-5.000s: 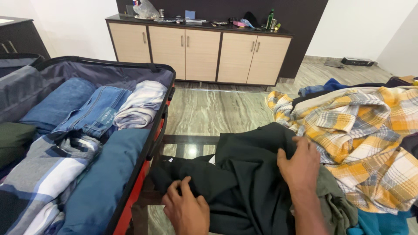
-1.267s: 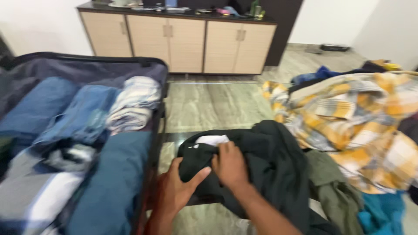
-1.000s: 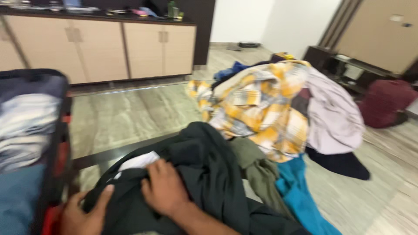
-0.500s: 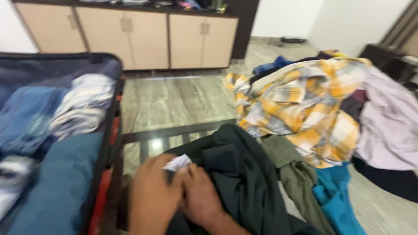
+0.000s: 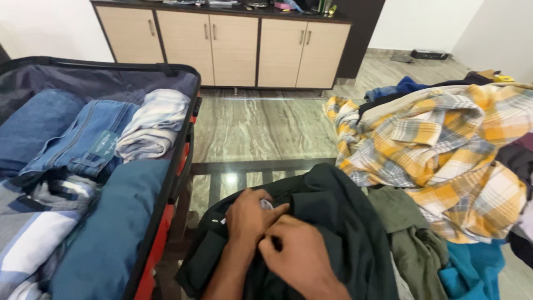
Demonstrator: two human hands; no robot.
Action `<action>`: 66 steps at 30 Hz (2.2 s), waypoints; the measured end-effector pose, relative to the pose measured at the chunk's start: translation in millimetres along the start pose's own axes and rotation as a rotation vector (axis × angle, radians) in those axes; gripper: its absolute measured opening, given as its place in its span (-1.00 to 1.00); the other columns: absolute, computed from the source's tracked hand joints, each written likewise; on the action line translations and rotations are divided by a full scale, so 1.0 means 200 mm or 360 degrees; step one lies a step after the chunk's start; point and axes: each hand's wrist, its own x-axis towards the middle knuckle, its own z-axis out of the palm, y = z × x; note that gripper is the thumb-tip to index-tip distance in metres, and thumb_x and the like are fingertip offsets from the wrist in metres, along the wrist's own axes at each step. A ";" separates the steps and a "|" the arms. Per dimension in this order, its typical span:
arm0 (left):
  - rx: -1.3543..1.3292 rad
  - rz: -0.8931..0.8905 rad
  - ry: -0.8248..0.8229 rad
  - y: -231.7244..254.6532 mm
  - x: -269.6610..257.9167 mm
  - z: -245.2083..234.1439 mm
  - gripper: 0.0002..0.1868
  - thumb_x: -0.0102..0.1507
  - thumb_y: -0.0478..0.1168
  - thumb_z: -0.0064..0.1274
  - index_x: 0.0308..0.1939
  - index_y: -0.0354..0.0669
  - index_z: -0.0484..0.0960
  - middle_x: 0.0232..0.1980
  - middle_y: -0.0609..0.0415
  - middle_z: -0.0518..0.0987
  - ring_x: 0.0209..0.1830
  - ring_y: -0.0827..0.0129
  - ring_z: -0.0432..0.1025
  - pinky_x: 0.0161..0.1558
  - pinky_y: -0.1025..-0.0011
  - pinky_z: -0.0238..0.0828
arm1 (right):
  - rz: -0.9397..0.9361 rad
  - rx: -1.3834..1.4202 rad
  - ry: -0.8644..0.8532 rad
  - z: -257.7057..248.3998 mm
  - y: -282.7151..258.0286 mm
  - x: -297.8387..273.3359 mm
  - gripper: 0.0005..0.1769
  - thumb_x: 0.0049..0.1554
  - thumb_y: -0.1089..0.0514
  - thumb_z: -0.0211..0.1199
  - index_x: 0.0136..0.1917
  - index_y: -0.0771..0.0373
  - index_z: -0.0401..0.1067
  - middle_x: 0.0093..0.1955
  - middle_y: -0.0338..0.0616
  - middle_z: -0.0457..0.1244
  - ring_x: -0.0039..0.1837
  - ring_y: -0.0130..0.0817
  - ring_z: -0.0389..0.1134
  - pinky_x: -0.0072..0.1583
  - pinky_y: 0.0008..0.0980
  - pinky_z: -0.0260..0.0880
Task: The person folds a pair of dark trousers by hand on a glass-topped table and then places them into an open suitcase already filled with other clothes.
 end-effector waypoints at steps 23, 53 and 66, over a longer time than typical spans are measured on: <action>-0.0263 0.0832 -0.0201 -0.03 0.00 0.13 -0.58 0.08 -0.11 0.24 0.01 -0.13 0.70 -0.12 -0.17 0.62 0.07 -0.02 0.43 0.29 0.07 0.11 | 0.0835 -0.0193 0.0059 -0.11 0.32 0.06 -0.62 -0.04 0.06 0.42 0.05 0.19 0.53 -0.09 -0.10 0.43 -0.11 -0.20 0.49 -0.01 -0.24 0.49; -0.1271 0.0346 -0.0327 -0.09 0.09 0.09 -0.56 0.09 -0.30 0.31 0.06 -0.20 0.65 -0.12 0.11 0.70 -0.30 0.48 0.49 -0.23 0.50 0.45 | 0.0741 0.0020 0.0310 -0.14 0.30 0.04 -0.80 -0.01 0.15 0.42 -0.11 0.23 0.54 -0.26 -0.09 0.42 -0.24 -0.18 0.46 -0.15 -0.24 0.44; -0.0754 0.0222 -0.0031 -0.01 0.02 -0.02 -0.74 0.31 -0.38 -0.03 0.07 -0.14 0.57 -0.18 0.01 0.71 -0.39 0.20 0.63 -0.30 0.32 0.51 | 0.0651 0.0231 0.0317 -0.16 0.24 0.06 -0.92 0.08 0.23 0.35 -0.15 0.27 0.51 -0.24 -0.08 0.36 -0.25 -0.22 0.42 -0.15 -0.28 0.39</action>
